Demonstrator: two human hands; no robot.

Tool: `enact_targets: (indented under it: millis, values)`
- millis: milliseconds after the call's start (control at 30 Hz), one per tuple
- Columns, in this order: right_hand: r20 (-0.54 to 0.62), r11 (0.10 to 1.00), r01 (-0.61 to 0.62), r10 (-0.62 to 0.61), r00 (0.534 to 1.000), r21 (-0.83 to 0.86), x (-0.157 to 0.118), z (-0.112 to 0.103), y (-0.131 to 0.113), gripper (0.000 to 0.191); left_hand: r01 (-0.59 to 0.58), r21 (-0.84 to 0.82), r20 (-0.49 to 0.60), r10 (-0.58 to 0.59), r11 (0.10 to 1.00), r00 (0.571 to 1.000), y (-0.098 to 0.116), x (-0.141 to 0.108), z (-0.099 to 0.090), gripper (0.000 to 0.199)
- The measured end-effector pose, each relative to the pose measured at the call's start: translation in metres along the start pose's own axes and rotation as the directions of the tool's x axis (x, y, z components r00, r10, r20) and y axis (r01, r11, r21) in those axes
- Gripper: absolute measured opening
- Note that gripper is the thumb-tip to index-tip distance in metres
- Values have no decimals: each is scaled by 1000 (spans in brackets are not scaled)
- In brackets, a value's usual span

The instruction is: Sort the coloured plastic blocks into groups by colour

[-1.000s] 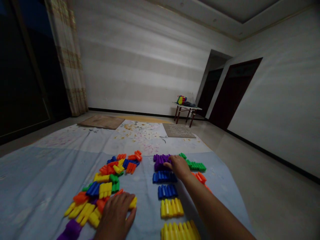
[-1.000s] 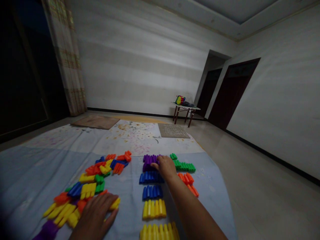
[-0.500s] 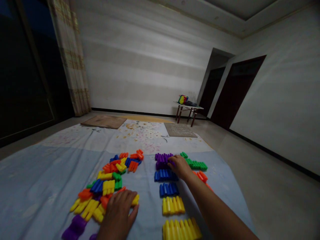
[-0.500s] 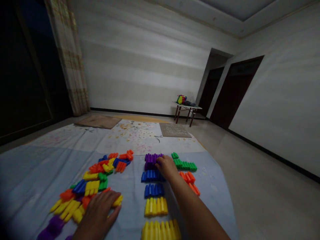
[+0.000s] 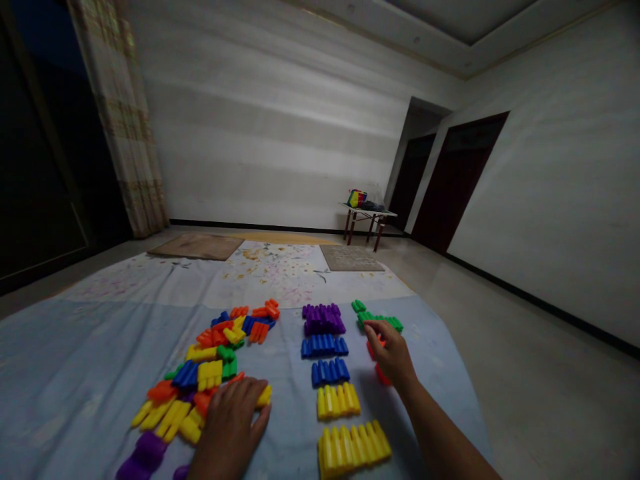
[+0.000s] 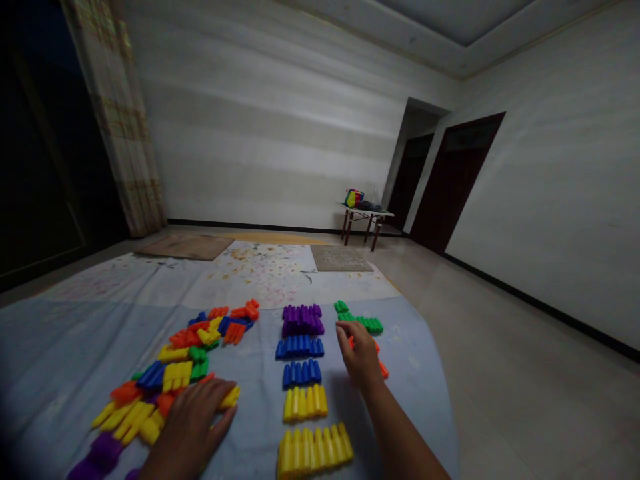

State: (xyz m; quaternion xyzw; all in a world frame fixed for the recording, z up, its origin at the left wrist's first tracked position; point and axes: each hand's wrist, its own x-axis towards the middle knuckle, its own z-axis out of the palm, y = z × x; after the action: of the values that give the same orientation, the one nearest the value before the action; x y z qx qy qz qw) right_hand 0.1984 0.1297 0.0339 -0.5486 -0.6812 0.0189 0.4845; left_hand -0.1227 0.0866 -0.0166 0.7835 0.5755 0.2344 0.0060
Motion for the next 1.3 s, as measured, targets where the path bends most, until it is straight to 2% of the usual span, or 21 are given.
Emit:
enact_targets:
  millis: [100,200,433,600,800,900,1000,1100,1167,1233,1300]
  values:
    - [-86,990,-127,132,987,59,-21,-11,6,28,10,2,6,-10,1000,1000,2,2,-4,28]
    - [-165,961,-242,262,951,135,-36,-20,16,32,20,8,18,-20,1000,1000,8,2,-10,29]
    - [-227,878,-408,463,857,252,-43,-26,48,39,-16,-16,32,17,1000,999,17,1,-14,38]
    - [-255,839,-435,521,815,326,-40,-29,60,42,4,8,96,-5,1000,995,21,3,-23,51]
    - [-289,786,-455,591,754,419,-38,-32,64,44,154,227,213,-204,962,956,42,13,-47,48]
    - [-276,770,-456,603,748,447,-38,-29,63,44,157,287,270,-237,945,933,49,18,-51,41]
    - [-248,762,-454,603,759,463,-40,-25,59,42,157,306,267,-243,939,933,48,20,-50,35]
    - [-236,752,-454,608,758,477,-43,-23,55,41,163,275,249,-234,948,940,46,21,-45,33]
    - [-251,749,-459,617,746,478,-43,-22,53,41,152,192,248,-198,970,948,49,21,-42,34]
    - [-264,744,-467,628,732,478,-43,-21,50,40,111,77,262,-127,991,957,57,21,-40,36]
    - [-263,748,-459,621,738,479,-42,-21,47,38,47,-28,275,-37,999,961,67,21,-39,38]
